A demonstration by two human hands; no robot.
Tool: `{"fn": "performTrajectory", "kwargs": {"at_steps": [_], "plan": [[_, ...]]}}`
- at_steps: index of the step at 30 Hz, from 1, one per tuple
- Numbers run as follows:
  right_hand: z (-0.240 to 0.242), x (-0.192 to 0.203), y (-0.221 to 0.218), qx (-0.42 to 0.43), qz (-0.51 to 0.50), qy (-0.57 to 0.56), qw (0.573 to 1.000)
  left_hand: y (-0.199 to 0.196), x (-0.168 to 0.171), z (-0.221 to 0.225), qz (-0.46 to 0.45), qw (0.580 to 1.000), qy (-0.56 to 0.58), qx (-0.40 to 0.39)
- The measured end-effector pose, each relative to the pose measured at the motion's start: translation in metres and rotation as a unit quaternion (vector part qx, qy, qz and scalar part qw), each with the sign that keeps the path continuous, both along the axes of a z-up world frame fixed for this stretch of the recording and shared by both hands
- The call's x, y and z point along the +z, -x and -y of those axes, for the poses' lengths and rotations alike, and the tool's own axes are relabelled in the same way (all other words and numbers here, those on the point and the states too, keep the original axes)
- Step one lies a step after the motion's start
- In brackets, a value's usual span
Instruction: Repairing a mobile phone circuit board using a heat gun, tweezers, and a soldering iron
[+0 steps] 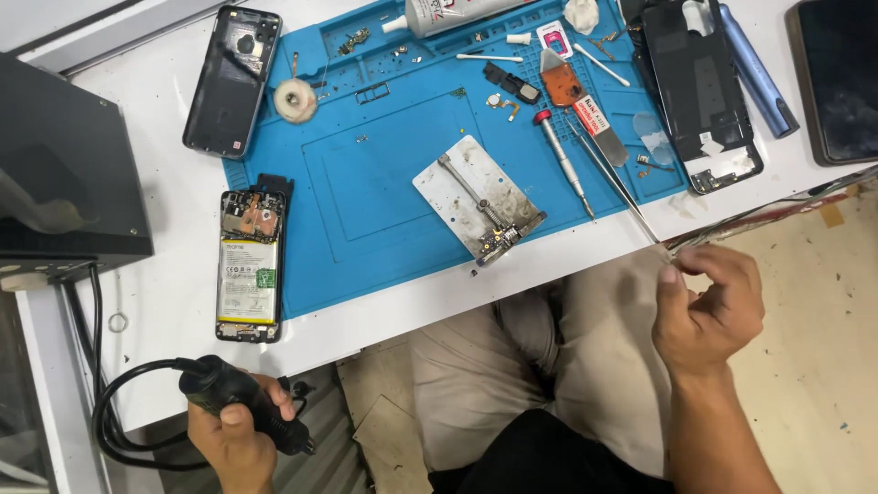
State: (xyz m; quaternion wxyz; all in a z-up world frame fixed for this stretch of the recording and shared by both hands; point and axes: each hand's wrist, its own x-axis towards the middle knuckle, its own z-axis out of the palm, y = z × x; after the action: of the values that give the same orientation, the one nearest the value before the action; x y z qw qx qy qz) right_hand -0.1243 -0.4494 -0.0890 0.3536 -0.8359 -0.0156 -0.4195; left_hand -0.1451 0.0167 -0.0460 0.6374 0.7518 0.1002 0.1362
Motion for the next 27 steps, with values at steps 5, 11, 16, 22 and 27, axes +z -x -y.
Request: {"fn": "performTrajectory", "kwargs": {"at_steps": [5,11,16,22,27], "plan": [[-0.003,0.039,-0.026,-0.045,-0.227,0.094,0.968,0.006,-0.017,-0.010,0.022,1.000,-0.002,-0.019],[0.009,0.046,-0.032,-0.045,-0.218,0.127,0.967,0.007,-0.031,-0.018,0.013,0.999,0.033,-0.018],[0.027,0.077,-0.037,-0.019,-0.131,0.167,0.977,0.003,-0.023,-0.011,0.000,0.999,0.032,-0.016],[0.016,0.102,-0.067,0.009,-0.121,0.189,0.974,0.002,-0.020,-0.007,0.000,0.999,0.040,0.012],[-0.012,0.101,-0.096,0.100,-0.129,0.127,0.978,0.002,-0.031,-0.016,0.015,0.996,0.082,-0.008]]}}
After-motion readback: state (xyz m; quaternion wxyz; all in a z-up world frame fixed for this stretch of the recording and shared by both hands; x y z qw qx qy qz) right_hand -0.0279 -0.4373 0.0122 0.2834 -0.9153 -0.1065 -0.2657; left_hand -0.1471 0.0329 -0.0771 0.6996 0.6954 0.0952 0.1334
